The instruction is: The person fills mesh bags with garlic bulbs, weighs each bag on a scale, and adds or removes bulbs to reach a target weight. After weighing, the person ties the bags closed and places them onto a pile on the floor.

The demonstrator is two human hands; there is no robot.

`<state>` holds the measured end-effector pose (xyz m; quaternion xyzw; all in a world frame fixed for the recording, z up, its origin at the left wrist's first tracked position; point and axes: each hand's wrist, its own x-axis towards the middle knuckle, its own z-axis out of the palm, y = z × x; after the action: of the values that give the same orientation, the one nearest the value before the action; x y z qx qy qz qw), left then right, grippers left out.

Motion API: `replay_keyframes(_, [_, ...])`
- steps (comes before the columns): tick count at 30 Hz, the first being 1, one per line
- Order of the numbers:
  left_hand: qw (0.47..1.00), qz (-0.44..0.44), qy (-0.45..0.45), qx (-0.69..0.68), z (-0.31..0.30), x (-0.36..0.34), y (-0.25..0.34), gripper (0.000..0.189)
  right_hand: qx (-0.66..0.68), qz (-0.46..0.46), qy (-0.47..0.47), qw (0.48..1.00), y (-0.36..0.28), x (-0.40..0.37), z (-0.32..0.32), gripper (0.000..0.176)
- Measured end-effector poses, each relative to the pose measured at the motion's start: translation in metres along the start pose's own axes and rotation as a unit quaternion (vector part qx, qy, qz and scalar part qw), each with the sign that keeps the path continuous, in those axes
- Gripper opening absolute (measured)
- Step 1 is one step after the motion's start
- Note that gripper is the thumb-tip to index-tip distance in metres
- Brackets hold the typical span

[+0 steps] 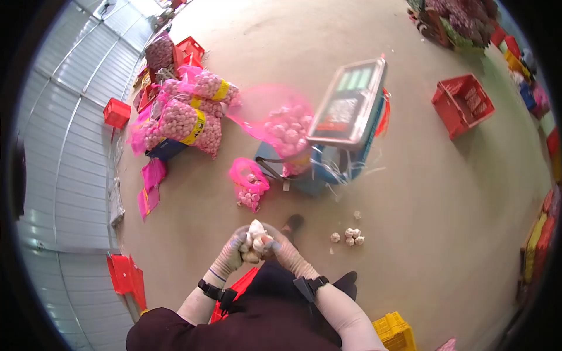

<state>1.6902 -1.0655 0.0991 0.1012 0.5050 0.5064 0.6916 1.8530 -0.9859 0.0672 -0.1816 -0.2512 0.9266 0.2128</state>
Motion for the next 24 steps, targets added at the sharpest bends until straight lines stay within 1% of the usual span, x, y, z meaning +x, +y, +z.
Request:
replay_keyframes(1, [0.998, 0.047, 0.006, 0.028, 0.006, 0.004, 0.018, 0.058, -0.024, -0.018, -0.018, 0.999, -0.014, 0.01, 0.008, 0.064])
replay_keyframes(2, [0.998, 0.06, -0.009, 0.028, 0.008, 0.016, 0.042, 0.058, -0.015, -0.059, -0.008, 0.998, -0.022, 0.03, 0.018, 0.063])
replay_keyframes(3, [0.991, 0.099, 0.02, 0.084, 0.011, 0.032, 0.061, 0.057, -0.028, -0.068, -0.006, 0.997, -0.036, 0.049, 0.019, 0.063])
replay_keyframes(4, [0.98, 0.133, 0.056, 0.135, 0.015, 0.043, 0.076, 0.055, -0.026, -0.1, 0.009, 0.995, -0.055, 0.062, 0.025, 0.062])
replay_keyframes(5, [0.992, 0.095, -0.001, 0.087, 0.022, 0.051, 0.104, 0.05, -0.016, -0.125, 0.028, 0.992, -0.072, 0.073, 0.035, 0.062])
replay_keyframes(6, [0.986, 0.12, -0.003, 0.115, 0.026, 0.066, 0.133, 0.049, -0.048, -0.15, 0.04, 0.987, -0.102, 0.09, 0.052, 0.065])
replay_keyframes(7, [0.979, 0.144, -0.005, 0.145, 0.031, 0.079, 0.161, 0.048, -0.045, -0.186, 0.032, 0.981, -0.105, 0.115, 0.038, 0.068])
replay_keyframes(8, [0.982, 0.151, -0.039, 0.106, 0.045, 0.079, 0.193, 0.041, -0.056, -0.193, 0.024, 0.979, -0.13, 0.127, 0.055, 0.068])
replay_keyframes(9, [0.983, 0.155, -0.073, 0.067, 0.054, 0.084, 0.224, 0.034, -0.052, -0.195, 0.019, 0.979, -0.154, 0.139, 0.072, 0.065])
replay_keyframes(10, [0.984, 0.147, -0.079, 0.065, 0.053, 0.1, 0.248, 0.034, -0.067, -0.215, 0.032, 0.974, -0.164, 0.162, 0.069, 0.064])
replay_keyframes(11, [0.977, 0.178, -0.078, 0.093, 0.053, 0.118, 0.27, 0.035, -0.084, -0.239, 0.041, 0.966, -0.18, 0.183, 0.07, 0.062])
replay_keyframes(12, [0.968, 0.208, -0.075, 0.119, 0.052, 0.137, 0.289, 0.036, -0.091, -0.256, 0.07, 0.96, -0.195, 0.202, 0.071, 0.06])
replay_keyframes(13, [0.969, 0.203, -0.078, 0.119, 0.048, 0.16, 0.301, 0.036, -0.094, -0.27, 0.099, 0.953, -0.209, 0.217, 0.076, 0.058])
replay_keyframes(15, [0.964, 0.202, -0.107, 0.139, 0.031, 0.223, 0.309, 0.042, -0.05, -0.23, 0.109, 0.966, -0.227, 0.245, 0.052, 0.048])
replay_keyframes(16, [0.964, 0.198, -0.109, 0.138, 0.012, 0.265, 0.298, 0.042, -0.025, -0.206, 0.112, 0.972, -0.23, 0.256, 0.033, 0.046])
replay_keyframes(17, [0.95, 0.021, -0.311, -0.014, -0.012, 0.311, 0.28, 0.041, 0.001, -0.181, 0.116, 0.977, -0.227, 0.266, 0.011, 0.044])
replay_keyframes(18, [0.845, -0.157, -0.483, -0.165, -0.021, 0.338, 0.269, 0.039, 0.001, -0.182, 0.12, 0.976, -0.218, 0.275, -0.017, 0.044])
replay_keyframes(19, [0.971, -0.126, -0.202, 0.025, -0.004, 0.33, 0.269, 0.04, -0.009, -0.153, 0.201, 0.968, -0.208, 0.286, -0.046, 0.048])
replay_keyframes(20, [0.979, -0.142, -0.143, 0.032, 0.009, 0.325, 0.269, 0.042, -0.018, -0.124, 0.279, 0.952, -0.205, 0.292, -0.061, 0.053])
replay_keyframes(21, [0.983, -0.159, -0.081, 0.04, 0.017, 0.323, 0.266, 0.045, -0.019, -0.124, 0.283, 0.951, -0.209, 0.293, -0.059, 0.053])
replay_keyframes(22, [0.982, -0.183, -0.048, 0.001, 0.014, 0.333, 0.256, 0.051, -0.017, -0.096, 0.319, 0.943, -0.214, 0.291, -0.051, 0.052])
replay_keyframes(23, [0.981, -0.19, -0.048, 0.0, 0.012, 0.343, 0.248, 0.051, -0.012, -0.067, 0.356, 0.932, -0.214, 0.289, -0.048, 0.052])
replay_keyframes(24, [0.985, -0.164, -0.045, -0.021, 0.009, 0.351, 0.239, 0.049, -0.134, -0.165, 0.294, 0.932, -0.164, 0.306, -0.147, 0.048])
